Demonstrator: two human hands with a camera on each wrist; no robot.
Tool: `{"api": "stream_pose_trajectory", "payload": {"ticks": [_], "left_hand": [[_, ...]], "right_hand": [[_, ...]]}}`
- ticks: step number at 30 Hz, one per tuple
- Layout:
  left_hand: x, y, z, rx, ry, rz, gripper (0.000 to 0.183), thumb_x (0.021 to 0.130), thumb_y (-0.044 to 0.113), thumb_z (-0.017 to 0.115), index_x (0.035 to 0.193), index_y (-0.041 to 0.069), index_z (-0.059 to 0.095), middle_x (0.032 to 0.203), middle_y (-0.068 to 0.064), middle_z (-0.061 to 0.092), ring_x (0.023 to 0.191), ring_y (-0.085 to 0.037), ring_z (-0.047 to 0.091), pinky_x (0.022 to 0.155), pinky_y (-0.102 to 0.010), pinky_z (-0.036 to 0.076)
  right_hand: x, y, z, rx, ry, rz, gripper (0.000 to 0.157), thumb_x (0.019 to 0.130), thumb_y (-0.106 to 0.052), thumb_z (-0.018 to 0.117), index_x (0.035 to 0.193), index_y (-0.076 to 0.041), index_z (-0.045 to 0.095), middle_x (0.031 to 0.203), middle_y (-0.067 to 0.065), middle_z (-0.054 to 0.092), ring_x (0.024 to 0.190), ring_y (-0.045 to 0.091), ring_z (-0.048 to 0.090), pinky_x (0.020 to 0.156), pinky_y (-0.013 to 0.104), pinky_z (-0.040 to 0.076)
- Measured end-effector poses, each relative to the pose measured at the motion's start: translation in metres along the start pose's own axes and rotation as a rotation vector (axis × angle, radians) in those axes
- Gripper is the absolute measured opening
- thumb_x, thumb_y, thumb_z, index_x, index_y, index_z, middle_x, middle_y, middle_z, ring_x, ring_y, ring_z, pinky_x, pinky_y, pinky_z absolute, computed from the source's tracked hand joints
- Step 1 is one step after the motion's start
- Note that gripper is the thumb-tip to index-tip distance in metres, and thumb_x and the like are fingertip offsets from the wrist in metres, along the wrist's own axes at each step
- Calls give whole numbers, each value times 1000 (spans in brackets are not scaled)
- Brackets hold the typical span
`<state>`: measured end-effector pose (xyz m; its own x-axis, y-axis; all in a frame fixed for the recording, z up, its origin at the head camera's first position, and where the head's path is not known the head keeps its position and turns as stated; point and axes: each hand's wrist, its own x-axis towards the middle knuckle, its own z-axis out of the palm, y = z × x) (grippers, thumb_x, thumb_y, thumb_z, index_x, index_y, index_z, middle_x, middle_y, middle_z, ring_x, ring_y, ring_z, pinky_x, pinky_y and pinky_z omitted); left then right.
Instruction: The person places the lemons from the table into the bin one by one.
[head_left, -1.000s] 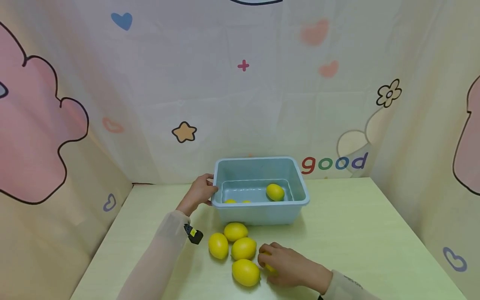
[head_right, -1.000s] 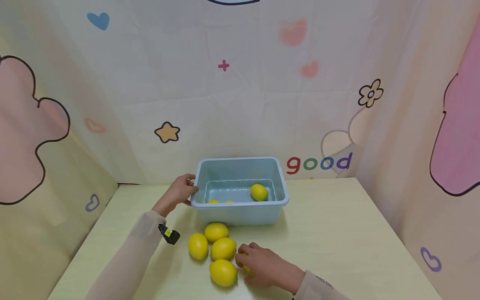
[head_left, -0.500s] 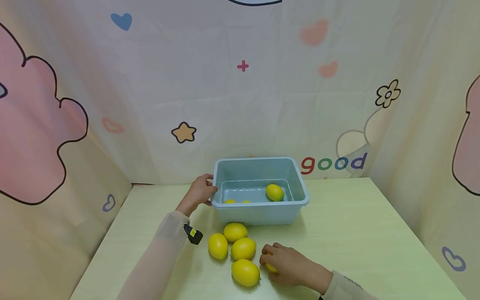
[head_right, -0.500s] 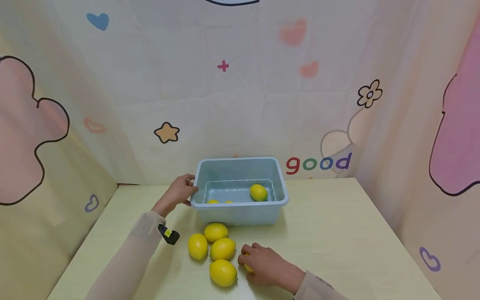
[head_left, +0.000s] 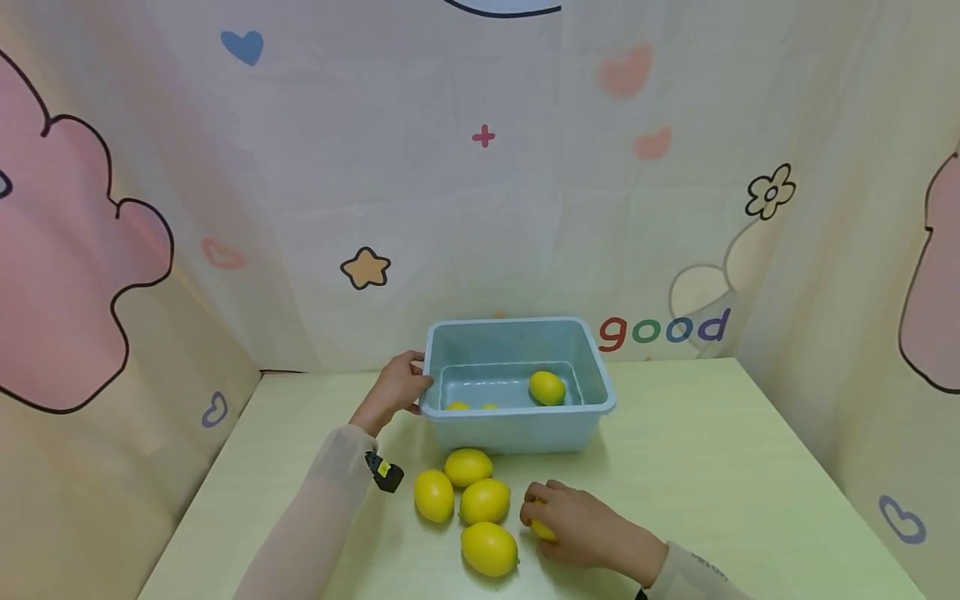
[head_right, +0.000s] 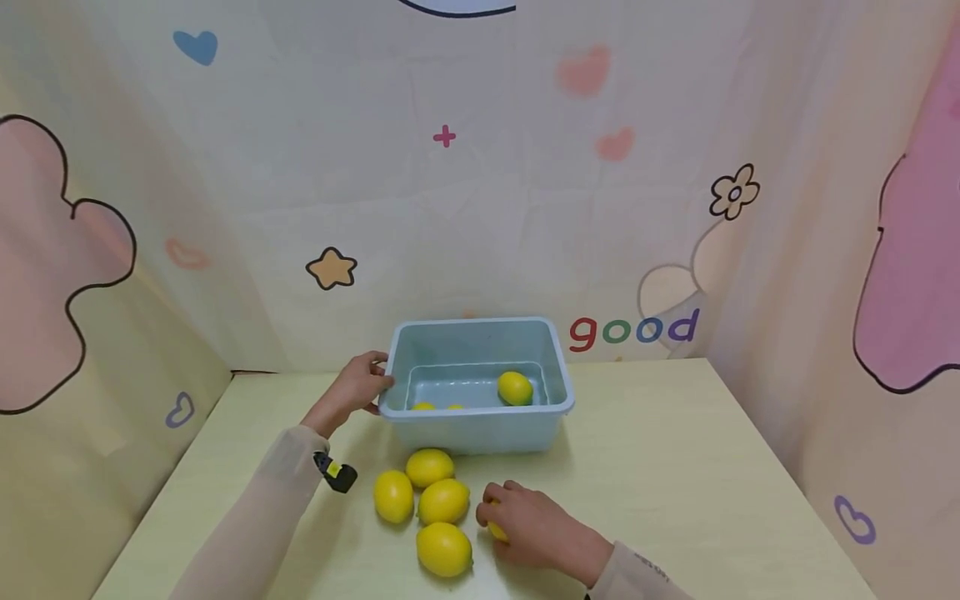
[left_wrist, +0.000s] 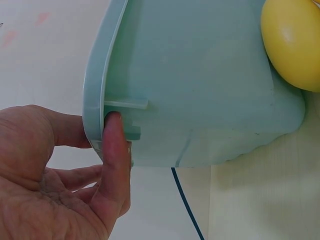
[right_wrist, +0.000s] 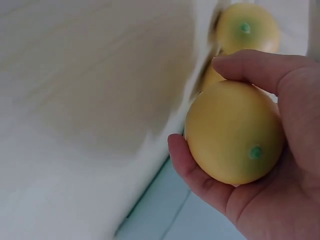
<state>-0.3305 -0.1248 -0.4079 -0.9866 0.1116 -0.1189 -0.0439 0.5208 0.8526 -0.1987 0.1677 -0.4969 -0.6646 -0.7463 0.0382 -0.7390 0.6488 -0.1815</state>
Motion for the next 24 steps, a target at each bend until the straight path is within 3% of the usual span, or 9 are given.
{"api": "stream_pose_trajectory", "payload": {"ticks": [8,17,24], "left_hand": [[0,-1,1,-18,-1,-8,52,93,11,58,142,3,44,116,-20,57,92,-33,68,59,-33,61],[0,0,0,-22,-6,-16,52,93,12,58,142,3,44,117,-20,57,92,-32,68,60,-33,62],[-1,1,-1,-13,-8,-16,52,93,13,58,142,3,44,118,-21,57,91,-30,67,61,-33,62]], "right_hand": [[-1,-4,-18,-14,20,-1,21,85,-19,72,104,-21,64,113,-6,58,92,13,53,70,23,51],[1,-6,-31,-77,112,-38,18,83,-22,73,100,-22,66,109,-5,61,90,14,56,67,24,52],[2,-9,-47,-79,116,-28,13,85,-27,72,96,-23,67,105,-6,62,87,12,58,70,25,53]]}}
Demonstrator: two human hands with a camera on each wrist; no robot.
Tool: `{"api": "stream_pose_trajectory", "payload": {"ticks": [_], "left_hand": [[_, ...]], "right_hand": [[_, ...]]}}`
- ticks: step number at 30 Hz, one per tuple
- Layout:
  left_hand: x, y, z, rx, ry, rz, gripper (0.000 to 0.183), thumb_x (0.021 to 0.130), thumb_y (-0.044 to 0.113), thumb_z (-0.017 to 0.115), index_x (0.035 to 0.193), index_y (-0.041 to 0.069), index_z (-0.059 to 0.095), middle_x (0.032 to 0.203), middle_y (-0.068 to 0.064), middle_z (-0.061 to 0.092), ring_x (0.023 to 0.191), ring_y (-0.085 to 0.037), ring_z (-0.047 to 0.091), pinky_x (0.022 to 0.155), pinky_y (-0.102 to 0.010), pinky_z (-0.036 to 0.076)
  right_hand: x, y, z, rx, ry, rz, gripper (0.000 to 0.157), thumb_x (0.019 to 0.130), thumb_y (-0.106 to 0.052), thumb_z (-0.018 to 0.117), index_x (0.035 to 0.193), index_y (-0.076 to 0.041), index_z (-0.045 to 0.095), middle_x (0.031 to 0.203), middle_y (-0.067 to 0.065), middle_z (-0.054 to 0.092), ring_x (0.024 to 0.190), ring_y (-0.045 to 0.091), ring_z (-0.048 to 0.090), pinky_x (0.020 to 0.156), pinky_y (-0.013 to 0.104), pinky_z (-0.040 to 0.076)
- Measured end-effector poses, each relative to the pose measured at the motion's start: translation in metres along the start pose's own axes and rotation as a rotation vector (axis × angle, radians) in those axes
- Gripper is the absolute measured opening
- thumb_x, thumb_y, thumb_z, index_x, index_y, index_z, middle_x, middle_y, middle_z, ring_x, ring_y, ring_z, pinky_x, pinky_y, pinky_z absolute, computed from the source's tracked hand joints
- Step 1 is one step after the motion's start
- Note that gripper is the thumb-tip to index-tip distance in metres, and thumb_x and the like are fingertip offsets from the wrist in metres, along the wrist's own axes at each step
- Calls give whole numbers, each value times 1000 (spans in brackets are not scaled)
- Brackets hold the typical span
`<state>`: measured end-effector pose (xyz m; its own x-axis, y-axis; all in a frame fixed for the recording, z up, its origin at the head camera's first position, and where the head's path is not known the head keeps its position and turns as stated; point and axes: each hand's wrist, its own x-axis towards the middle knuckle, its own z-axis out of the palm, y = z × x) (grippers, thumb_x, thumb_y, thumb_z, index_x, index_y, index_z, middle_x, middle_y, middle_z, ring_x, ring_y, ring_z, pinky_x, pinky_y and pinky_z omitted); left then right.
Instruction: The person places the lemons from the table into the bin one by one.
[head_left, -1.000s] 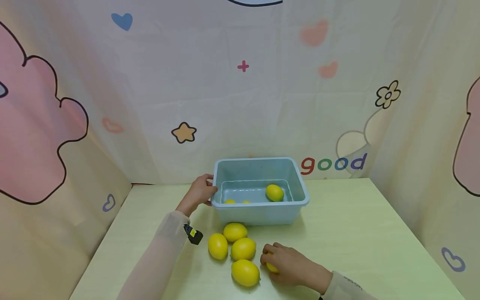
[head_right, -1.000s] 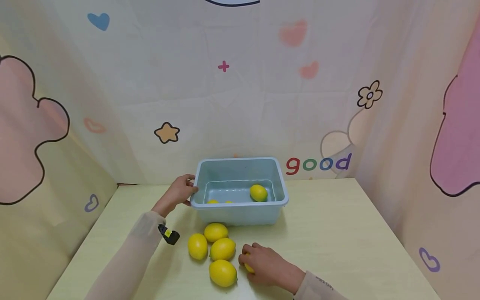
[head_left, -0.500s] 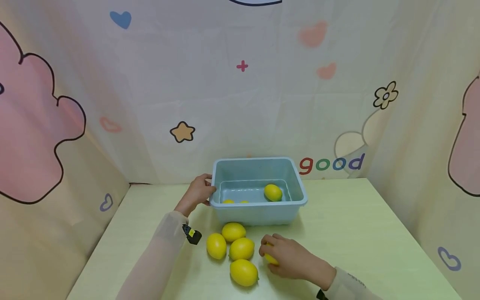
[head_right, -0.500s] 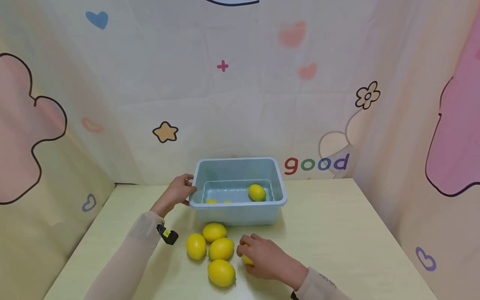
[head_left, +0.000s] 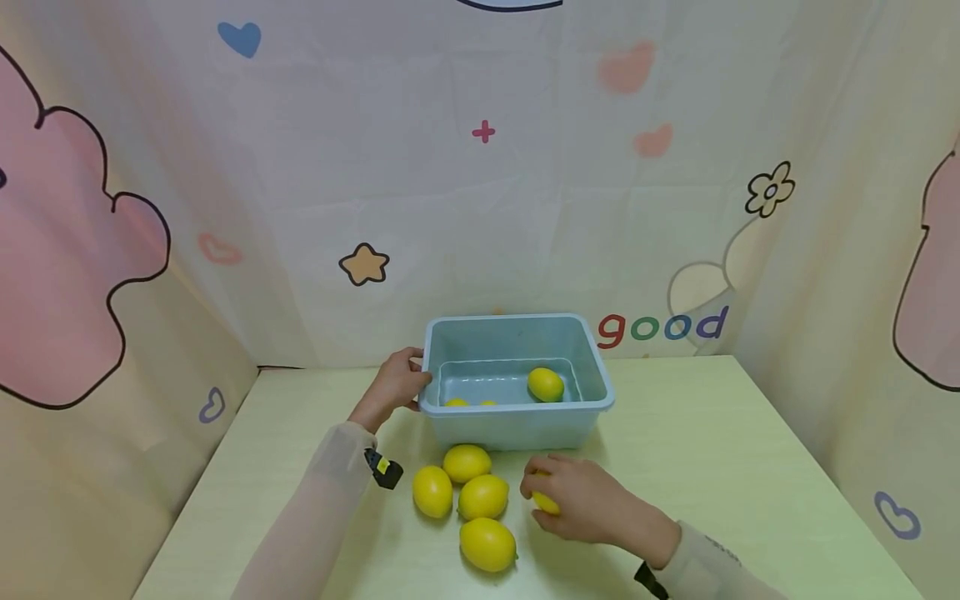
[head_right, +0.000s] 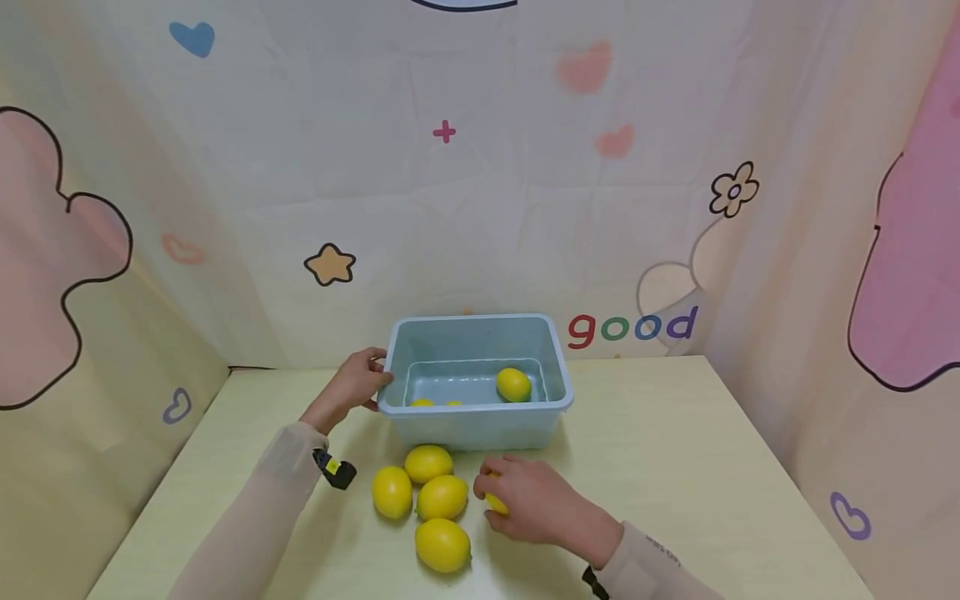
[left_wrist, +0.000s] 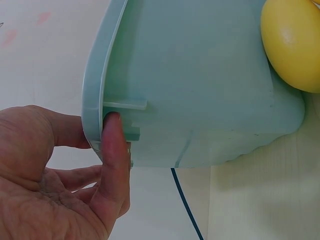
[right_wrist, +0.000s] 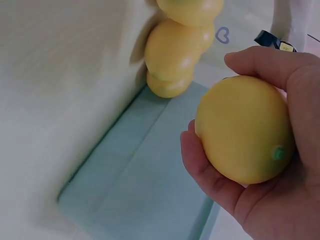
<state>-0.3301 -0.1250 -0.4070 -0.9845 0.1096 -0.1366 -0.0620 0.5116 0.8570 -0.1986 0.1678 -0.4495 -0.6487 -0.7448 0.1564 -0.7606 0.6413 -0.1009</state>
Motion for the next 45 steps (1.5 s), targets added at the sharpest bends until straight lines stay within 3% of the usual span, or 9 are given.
{"api": "stream_pose_trajectory", "payload": {"ticks": [8,19,31,45], "left_hand": [[2,-1,1,-2,6,7,53,93,12,58,143,3,43,119,-22,58,95,-34,68,60,-33,62],[4,-6,2,-12,5,10,53,93,14,58,143,3,43,122,-22,58,96,-34,68,61,-33,62],[4,-4,0,-15,-6,-1,53,94,14,58,143,3,43,122,-22,57,98,-35,67,61,-34,62],[4,-4,1,-11,-3,0,52,93,13,58,142,4,44,120,-21,58,97,-35,68,61,-34,62]], "right_hand": [[3,0,-19,13,39,33,13,86,-29,72,98,-24,68,105,-6,64,86,11,58,68,21,53],[6,4,-42,-11,171,37,17,85,-28,74,100,-23,69,104,-6,64,83,9,58,64,18,51],[15,17,-62,-71,277,10,18,83,-27,75,99,-21,69,105,-4,66,86,12,61,66,22,55],[30,32,-78,-108,320,8,19,83,-26,76,98,-19,68,103,-4,66,78,10,61,59,19,52]]}}
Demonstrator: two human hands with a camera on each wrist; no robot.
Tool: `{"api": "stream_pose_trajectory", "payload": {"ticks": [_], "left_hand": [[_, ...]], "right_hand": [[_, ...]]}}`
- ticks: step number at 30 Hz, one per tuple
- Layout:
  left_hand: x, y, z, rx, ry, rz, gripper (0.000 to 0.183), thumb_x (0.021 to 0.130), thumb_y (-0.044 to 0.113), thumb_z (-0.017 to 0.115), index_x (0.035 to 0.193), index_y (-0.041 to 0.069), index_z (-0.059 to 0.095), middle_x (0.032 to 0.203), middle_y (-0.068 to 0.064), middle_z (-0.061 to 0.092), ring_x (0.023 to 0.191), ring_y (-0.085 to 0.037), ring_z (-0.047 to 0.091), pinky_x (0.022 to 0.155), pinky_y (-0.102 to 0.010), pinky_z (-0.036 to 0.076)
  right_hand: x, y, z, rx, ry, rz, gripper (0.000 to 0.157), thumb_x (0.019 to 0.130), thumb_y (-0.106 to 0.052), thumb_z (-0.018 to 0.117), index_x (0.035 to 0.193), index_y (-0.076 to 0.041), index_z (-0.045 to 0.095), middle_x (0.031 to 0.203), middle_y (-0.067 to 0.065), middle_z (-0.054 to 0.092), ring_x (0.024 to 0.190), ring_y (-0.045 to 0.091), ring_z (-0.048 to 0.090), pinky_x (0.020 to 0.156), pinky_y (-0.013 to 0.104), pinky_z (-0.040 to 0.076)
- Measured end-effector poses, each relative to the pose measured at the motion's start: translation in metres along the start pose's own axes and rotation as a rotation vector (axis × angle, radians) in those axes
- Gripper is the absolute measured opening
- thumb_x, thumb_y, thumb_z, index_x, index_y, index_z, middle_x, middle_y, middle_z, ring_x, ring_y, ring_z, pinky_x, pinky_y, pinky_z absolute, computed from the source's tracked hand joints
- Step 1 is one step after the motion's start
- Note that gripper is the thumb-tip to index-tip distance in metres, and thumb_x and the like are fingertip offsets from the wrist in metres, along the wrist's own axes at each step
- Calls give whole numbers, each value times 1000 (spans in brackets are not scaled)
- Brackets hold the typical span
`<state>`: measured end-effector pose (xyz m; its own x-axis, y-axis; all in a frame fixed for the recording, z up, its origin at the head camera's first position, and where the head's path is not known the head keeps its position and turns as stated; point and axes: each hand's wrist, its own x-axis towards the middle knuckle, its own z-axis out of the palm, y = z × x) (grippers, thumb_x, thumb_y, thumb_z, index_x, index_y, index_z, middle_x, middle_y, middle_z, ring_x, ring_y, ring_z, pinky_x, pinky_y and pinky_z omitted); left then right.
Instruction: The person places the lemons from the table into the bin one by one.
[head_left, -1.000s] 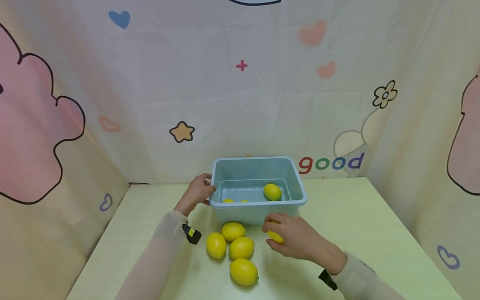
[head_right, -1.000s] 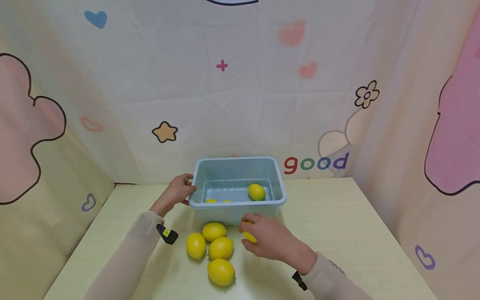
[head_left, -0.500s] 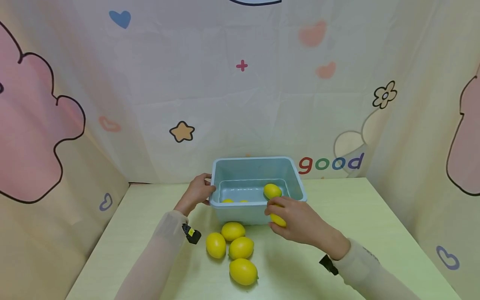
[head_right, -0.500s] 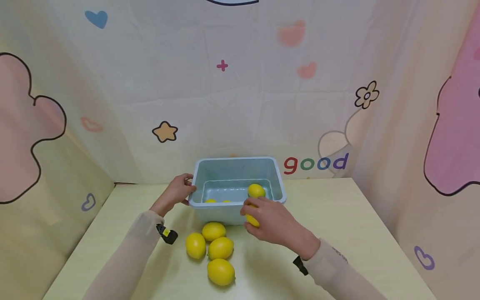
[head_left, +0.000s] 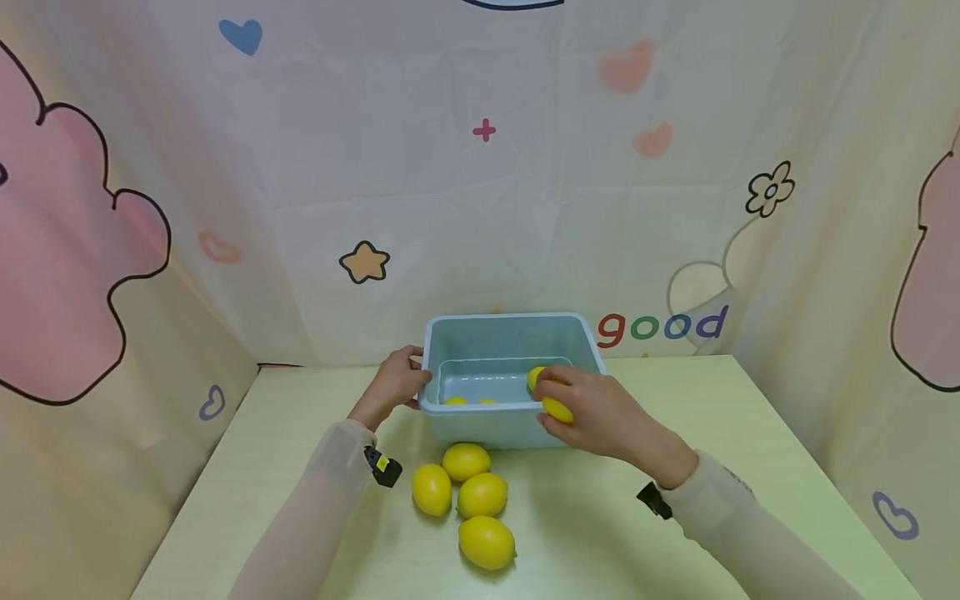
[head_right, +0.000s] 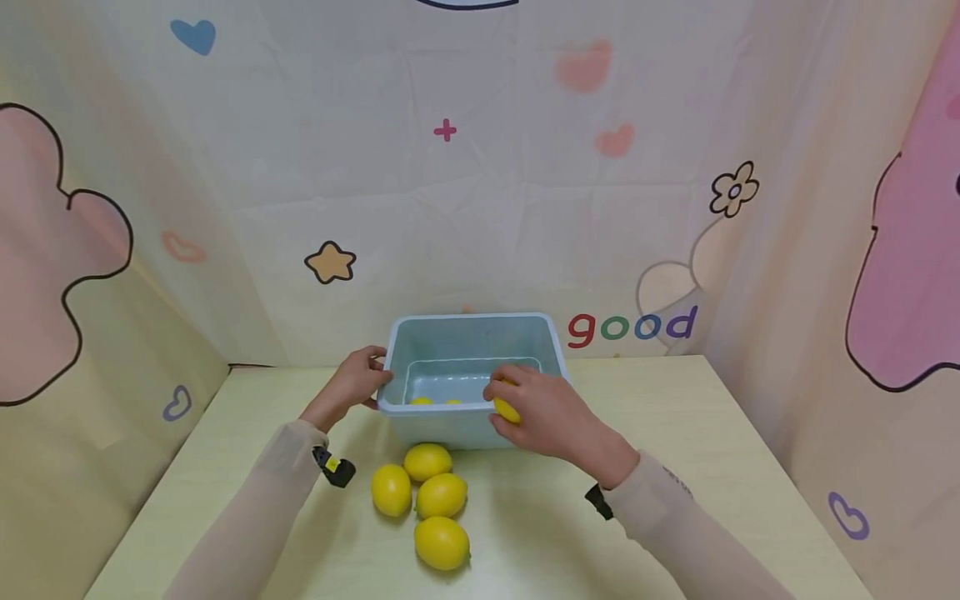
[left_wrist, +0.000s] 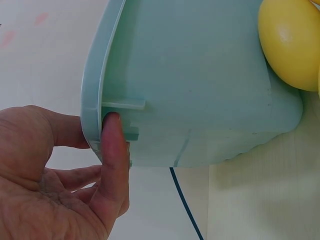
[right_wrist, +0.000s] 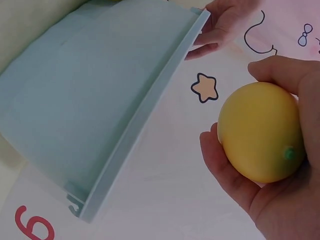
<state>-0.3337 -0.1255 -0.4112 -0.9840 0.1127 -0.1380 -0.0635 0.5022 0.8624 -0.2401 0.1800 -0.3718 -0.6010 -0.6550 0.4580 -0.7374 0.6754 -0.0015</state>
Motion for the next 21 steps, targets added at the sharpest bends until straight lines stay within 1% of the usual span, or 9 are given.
{"api": "stream_pose_trajectory", "payload": {"ticks": [7,11,17,21], "left_hand": [[0,1,0,5,-5,-3,53,94,13,58,144,3,42,122,-22,57,102,-38,67,62,-33,62],[0,0,0,4,-4,-8,53,94,13,57,144,3,42,121,-22,57,100,-37,67,62,-34,62],[-1,1,1,5,-6,-3,53,94,13,59,144,3,42,120,-21,57,99,-36,67,61,-33,62],[-1,1,0,12,-3,0,53,94,13,59,144,4,42,120,-21,57,97,-35,68,61,-33,62]], "right_hand": [[11,7,-5,2,22,-10,18,84,-24,75,99,-18,69,104,-1,67,82,13,63,64,23,55],[17,11,-8,15,21,-8,18,84,-24,75,99,-16,69,105,0,67,82,14,63,67,25,56],[24,18,-10,18,38,23,17,85,-22,74,100,-16,70,105,0,67,79,15,64,62,23,54],[31,21,-10,8,50,47,17,85,-23,72,101,-14,70,105,1,67,81,17,64,59,22,52]]}}
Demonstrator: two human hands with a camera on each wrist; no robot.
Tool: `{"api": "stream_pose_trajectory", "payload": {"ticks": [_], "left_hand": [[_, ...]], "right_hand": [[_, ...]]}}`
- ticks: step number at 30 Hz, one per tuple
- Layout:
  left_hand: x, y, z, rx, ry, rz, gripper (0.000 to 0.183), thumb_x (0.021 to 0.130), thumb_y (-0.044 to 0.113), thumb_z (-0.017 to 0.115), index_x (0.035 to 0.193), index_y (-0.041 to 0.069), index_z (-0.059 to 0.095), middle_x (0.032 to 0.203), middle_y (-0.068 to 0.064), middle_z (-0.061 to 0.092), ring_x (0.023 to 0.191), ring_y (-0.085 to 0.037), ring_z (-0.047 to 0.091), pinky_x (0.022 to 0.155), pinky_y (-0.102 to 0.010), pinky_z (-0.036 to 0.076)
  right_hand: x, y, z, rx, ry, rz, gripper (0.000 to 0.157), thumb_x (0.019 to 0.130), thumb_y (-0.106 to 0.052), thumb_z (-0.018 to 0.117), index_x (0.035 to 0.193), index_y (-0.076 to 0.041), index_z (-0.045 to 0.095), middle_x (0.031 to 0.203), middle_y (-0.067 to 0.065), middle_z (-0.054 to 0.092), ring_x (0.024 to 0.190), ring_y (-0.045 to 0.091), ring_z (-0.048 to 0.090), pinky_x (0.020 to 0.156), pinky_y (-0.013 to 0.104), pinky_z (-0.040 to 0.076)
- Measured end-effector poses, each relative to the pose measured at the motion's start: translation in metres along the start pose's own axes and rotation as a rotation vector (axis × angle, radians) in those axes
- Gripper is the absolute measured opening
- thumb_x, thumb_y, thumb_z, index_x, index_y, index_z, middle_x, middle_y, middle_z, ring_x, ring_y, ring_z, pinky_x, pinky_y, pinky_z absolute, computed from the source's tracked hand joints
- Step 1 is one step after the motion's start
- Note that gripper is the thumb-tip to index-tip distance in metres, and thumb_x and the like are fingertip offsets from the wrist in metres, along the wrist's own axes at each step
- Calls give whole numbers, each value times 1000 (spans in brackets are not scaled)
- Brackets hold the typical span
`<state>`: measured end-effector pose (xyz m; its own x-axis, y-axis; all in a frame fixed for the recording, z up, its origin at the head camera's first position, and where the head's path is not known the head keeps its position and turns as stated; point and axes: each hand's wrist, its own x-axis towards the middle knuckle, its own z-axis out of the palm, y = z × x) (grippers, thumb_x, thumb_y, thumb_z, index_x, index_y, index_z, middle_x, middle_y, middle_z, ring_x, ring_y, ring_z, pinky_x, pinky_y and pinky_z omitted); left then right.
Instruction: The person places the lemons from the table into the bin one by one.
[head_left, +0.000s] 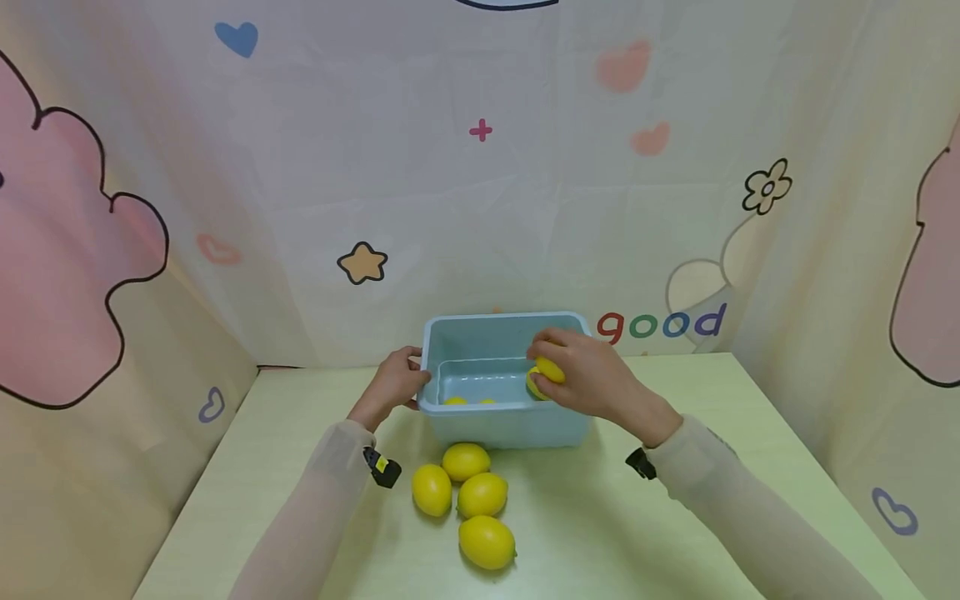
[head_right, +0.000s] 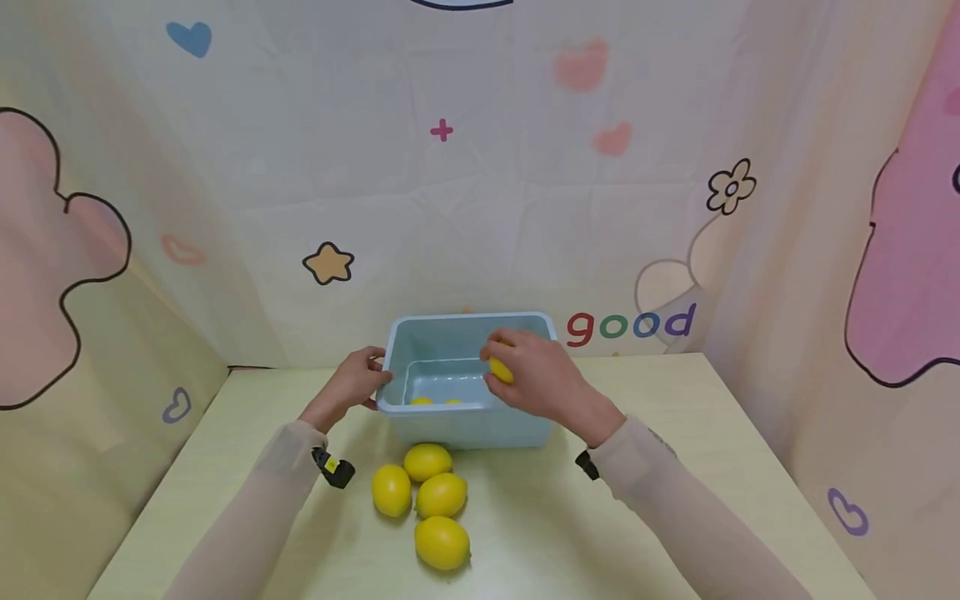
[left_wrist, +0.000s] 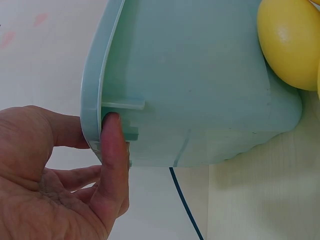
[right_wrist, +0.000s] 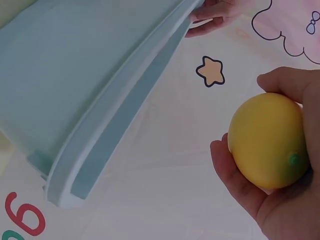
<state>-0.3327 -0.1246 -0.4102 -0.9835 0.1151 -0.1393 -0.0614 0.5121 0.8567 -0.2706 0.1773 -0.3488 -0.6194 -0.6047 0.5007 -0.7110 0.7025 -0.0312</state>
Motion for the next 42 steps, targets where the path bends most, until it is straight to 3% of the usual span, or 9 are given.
{"api": "stream_pose_trajectory", "payload": {"ticks": [9,17,30,42], "left_hand": [[0,-2,0,-6,1,-5,52,94,14,59,142,4,44,119,-21,57,93,-32,68,61,-33,62],[1,-3,0,-3,-3,4,53,94,14,58,143,3,42,119,-21,57,95,-33,68,61,-33,62],[3,-1,-1,8,6,7,54,94,13,59,144,4,42,119,-21,56,96,-35,68,59,-33,61],[1,0,-2,2,-1,-2,54,93,13,59,144,4,42,117,-20,57,87,-28,68,60,-33,61]], "right_hand": [[21,4,-2,-19,5,22,18,85,-22,72,101,-14,70,105,1,67,88,21,65,60,26,55],[34,12,-4,-28,-50,51,20,87,-24,70,105,-14,70,111,4,67,89,22,65,60,29,56],[52,38,-2,-39,-133,126,24,89,-27,68,109,-13,70,114,5,66,92,25,65,78,39,59],[62,55,10,-7,-208,208,27,89,-28,66,111,-12,70,115,8,66,92,27,63,84,41,58]]}}
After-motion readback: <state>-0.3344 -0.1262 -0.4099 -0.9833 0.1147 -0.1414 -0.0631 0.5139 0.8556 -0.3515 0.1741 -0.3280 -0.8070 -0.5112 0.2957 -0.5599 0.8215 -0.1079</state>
